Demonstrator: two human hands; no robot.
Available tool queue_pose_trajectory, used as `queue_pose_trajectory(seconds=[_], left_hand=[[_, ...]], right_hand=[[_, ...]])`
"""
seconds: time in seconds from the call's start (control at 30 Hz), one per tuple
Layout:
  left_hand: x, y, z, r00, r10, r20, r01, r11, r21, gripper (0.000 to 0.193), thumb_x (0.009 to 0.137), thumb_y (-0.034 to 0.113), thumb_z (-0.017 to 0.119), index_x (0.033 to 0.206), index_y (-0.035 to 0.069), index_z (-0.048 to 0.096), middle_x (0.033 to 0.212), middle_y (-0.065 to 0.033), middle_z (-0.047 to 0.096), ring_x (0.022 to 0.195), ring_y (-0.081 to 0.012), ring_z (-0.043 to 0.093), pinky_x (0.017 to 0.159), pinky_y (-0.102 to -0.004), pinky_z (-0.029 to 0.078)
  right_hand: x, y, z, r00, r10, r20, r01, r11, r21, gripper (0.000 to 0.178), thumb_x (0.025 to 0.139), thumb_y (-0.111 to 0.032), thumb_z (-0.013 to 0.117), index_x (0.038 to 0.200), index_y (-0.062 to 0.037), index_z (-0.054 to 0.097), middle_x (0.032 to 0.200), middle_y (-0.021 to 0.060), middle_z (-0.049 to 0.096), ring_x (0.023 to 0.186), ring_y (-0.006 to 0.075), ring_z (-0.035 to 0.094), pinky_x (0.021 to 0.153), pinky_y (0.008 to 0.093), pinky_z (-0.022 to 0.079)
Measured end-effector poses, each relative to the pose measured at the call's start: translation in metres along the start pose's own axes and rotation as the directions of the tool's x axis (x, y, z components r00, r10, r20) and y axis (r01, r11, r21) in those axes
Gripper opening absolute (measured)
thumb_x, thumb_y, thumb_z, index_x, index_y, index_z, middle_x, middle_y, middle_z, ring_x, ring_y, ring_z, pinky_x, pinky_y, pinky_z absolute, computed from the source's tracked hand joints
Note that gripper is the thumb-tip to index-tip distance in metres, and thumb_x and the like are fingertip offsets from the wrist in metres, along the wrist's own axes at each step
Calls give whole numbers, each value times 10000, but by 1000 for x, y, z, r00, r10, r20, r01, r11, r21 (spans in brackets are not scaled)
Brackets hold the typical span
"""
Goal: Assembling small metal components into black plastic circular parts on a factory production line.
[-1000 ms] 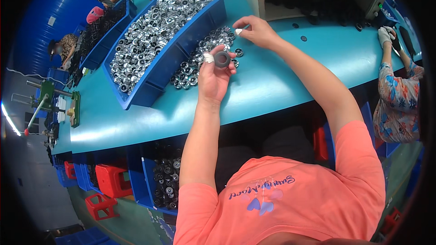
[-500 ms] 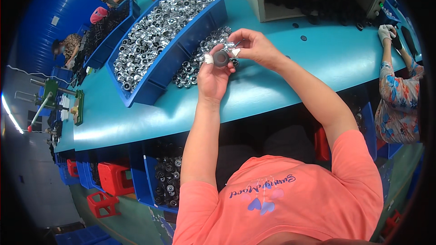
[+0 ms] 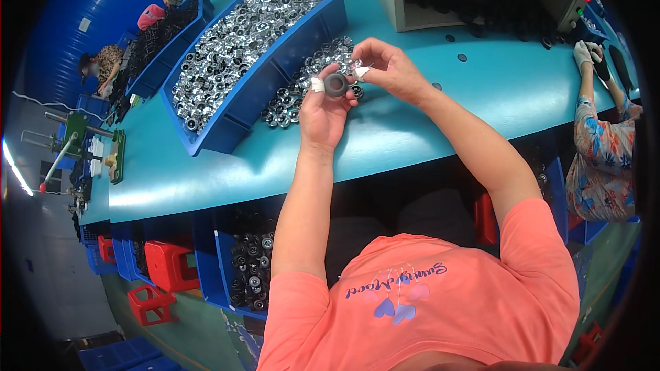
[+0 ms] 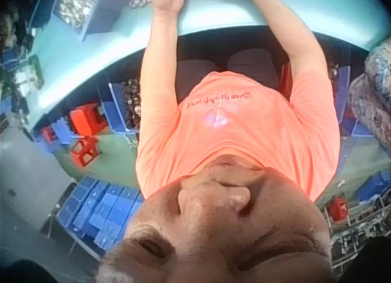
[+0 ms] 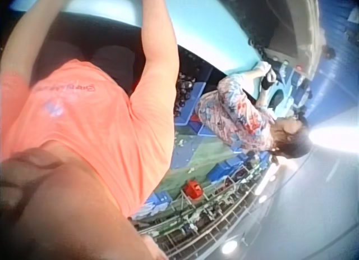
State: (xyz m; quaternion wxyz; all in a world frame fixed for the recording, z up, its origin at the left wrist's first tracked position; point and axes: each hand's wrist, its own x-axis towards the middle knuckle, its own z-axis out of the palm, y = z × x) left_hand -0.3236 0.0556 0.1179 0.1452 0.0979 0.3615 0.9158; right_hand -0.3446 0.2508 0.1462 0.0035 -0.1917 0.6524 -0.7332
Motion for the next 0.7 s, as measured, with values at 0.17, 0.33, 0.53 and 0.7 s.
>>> queue_pose_trajectory(seconds=[0.17,0.33,0.53,0.7], left_hand=[[0,0,1,1000,8,-6,-8,1000,7,465,1089,362,394,1374,18,522,1146,-128,656,868,-226,624,772,-376,523],[1,-1,3,1000,11,-10,-11,999,38,439,1079,347,431,1358,23,530,1171,-108,648,923,-216,640,764,-361,535],[1,-3,1,998,53,-45,-49,995,82,416,1064,339,494,1355,46,535,1190,-89,644,982,-205,642,773,-353,538],[0,-5,-6,996,83,-42,-75,985,155,479,1031,368,577,1389,58,506,1229,-90,641,1055,-221,644,804,-352,542]], right_hand=[[-1,-2,2,993,-114,34,117,986,-119,243,808,-178,803,994,-82,681,1003,-6,695,924,103,646,782,281,522],[-8,-4,11,975,-215,50,221,936,-276,196,775,-180,839,908,-107,715,1006,-7,717,912,136,649,753,286,515],[-9,-3,14,944,-323,71,326,869,-373,172,753,-147,834,884,-106,729,1010,12,722,933,170,646,747,308,520],[-12,-16,14,973,-221,69,228,866,-444,266,766,-146,822,1014,-124,729,1055,20,718,959,183,648,779,328,533]])
